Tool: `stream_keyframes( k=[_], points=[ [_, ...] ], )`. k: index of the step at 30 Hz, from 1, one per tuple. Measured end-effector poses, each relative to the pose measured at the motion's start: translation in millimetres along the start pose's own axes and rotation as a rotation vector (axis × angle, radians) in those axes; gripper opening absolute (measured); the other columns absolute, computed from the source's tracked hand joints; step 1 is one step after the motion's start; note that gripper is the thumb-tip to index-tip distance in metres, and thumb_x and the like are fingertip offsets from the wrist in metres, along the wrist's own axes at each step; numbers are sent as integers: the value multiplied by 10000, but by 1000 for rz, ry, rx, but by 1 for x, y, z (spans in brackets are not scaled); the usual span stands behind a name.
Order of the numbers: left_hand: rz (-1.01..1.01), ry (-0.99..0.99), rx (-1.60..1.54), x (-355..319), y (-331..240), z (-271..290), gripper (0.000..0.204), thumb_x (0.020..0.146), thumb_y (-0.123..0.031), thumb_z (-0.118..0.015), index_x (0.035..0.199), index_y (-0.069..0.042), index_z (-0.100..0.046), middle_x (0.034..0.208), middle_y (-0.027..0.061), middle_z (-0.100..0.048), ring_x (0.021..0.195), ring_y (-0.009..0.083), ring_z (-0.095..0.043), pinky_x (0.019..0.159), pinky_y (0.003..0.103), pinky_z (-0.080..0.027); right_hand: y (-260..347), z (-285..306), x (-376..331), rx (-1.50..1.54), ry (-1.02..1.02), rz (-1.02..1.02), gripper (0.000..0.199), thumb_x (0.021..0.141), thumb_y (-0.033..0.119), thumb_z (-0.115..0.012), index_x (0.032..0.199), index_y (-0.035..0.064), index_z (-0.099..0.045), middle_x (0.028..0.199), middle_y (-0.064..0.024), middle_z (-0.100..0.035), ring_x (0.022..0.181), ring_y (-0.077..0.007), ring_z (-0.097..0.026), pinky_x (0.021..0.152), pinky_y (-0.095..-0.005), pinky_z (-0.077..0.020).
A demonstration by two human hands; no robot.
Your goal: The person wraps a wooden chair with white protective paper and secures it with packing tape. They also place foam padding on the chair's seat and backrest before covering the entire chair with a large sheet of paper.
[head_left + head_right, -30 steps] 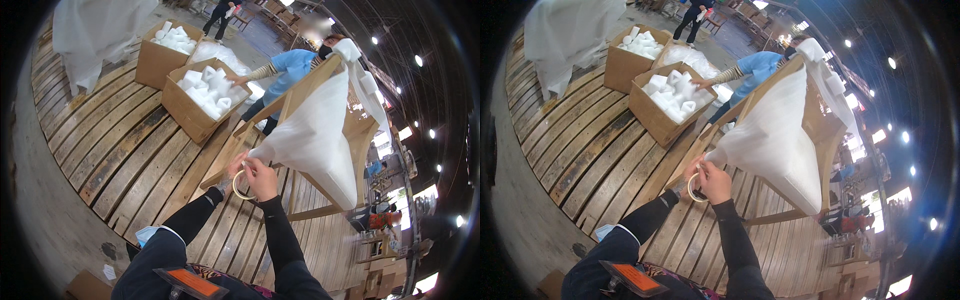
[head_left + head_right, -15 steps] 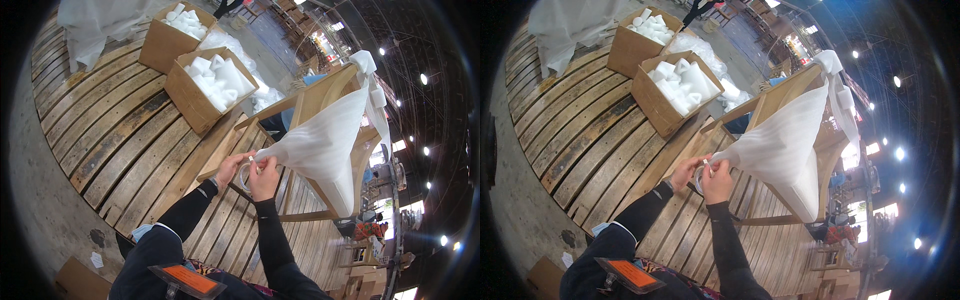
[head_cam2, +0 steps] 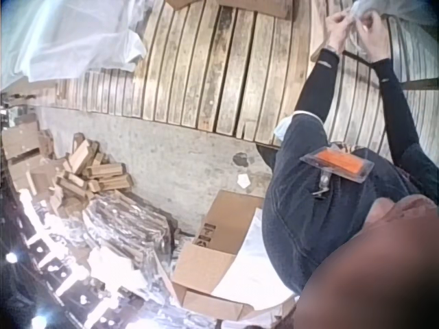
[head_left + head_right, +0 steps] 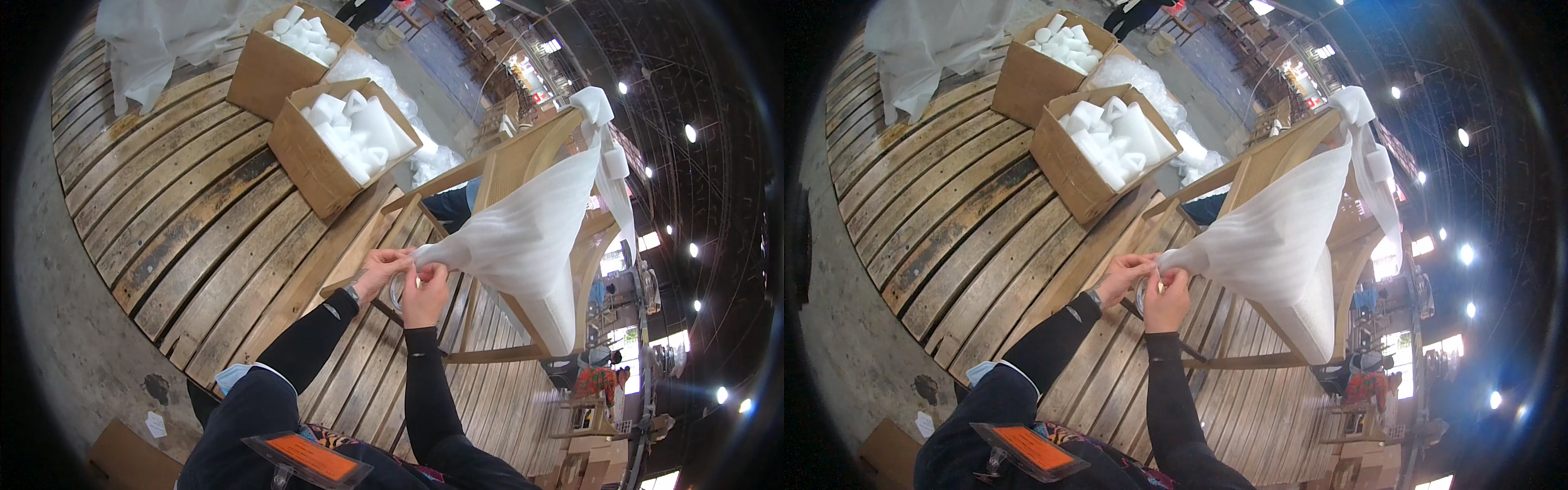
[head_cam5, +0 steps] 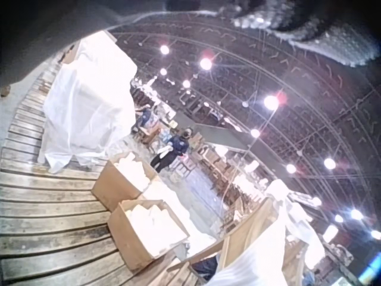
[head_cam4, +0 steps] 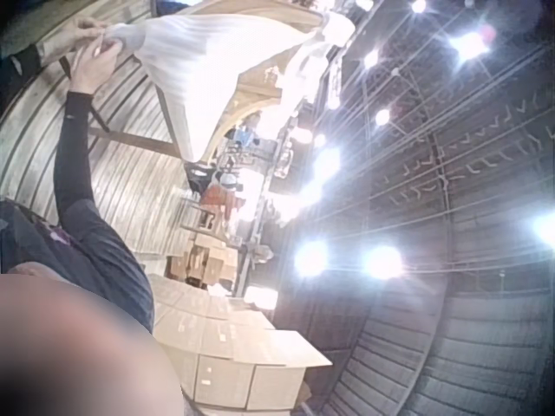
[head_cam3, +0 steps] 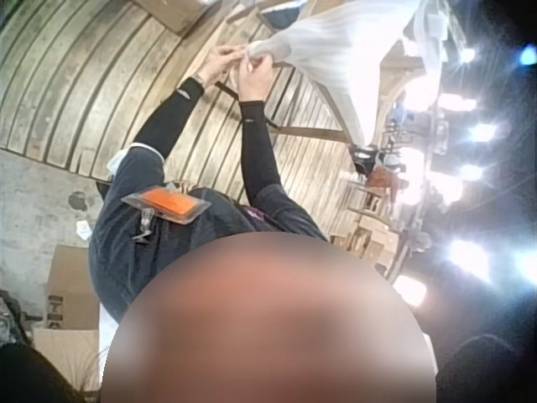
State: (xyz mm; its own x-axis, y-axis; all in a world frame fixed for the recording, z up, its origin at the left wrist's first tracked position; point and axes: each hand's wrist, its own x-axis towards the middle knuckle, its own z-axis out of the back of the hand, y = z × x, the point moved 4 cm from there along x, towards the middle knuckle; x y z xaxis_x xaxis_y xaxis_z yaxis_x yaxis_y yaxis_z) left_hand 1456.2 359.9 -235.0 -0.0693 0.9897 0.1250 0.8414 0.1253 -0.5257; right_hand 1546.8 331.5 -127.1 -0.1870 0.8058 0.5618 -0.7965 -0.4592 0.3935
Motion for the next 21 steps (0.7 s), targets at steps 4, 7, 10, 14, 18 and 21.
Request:
stream_keyframes(
  k=[4, 7, 10, 14, 18, 21],
  points=[
    [37, -94, 7, 3, 2, -1, 147, 923, -151, -720, 940, -6, -738, 1170, 124, -705, 1012, 116, -643, 944, 302, -498, 2, 4, -1, 38, 20, -5, 302, 847, 189, -744, 1032, 45, -553, 813, -152, -652, 741, -340, -665, 645, -434, -498],
    [-13, -93, -24, 4, 1, -2, 139, 945, -160, -697, 947, -24, -722, 1102, 79, -728, 927, 91, -644, 870, 277, -519, 5, 9, -6, 126, 137, -120, 299, 860, 190, -737, 1054, 50, -560, 791, -153, -678, 704, -322, -677, 634, -420, -503],
    [-18, -129, 70, 5, 3, 0, 131, 964, -170, -677, 980, -42, -697, 1045, 56, -738, 887, 82, -643, 828, 266, -526, 11, 19, -18, 152, 206, -194, 291, 876, 193, -728, 1075, 56, -565, 757, -142, -692, 654, -303, -676, 616, -406, -503],
    [-38, -148, -22, 9, 6, 4, 116, 983, -175, -648, 986, -59, -651, 1056, 66, -738, 883, 97, -651, 812, 274, -534, 26, 21, -41, 242, 218, -152, 295, 891, 193, -718, 1111, 63, -573, 738, -126, -685, 626, -269, -669, 584, -388, -489],
    [-39, -151, -18, 15, 9, 7, 117, 991, -179, -635, 995, -62, -633, 1055, 81, -731, 870, 110, -659, 779, 282, -548, 33, 18, -54, 193, 269, -92, 299, 898, 181, -708, 1142, 70, -578, 697, -103, -646, 602, -257, -645, 564, -361, -480],
    [-30, -172, 1, 19, 13, 8, 125, 973, -186, -662, 983, -64, -643, 976, 51, -728, 837, 98, -652, 750, 271, -540, 37, 22, -57, 250, 217, -32, 294, 893, 156, -705, 1143, 72, -578, 675, -91, -613, 592, -267, -611, 561, -382, -470]
  ],
)
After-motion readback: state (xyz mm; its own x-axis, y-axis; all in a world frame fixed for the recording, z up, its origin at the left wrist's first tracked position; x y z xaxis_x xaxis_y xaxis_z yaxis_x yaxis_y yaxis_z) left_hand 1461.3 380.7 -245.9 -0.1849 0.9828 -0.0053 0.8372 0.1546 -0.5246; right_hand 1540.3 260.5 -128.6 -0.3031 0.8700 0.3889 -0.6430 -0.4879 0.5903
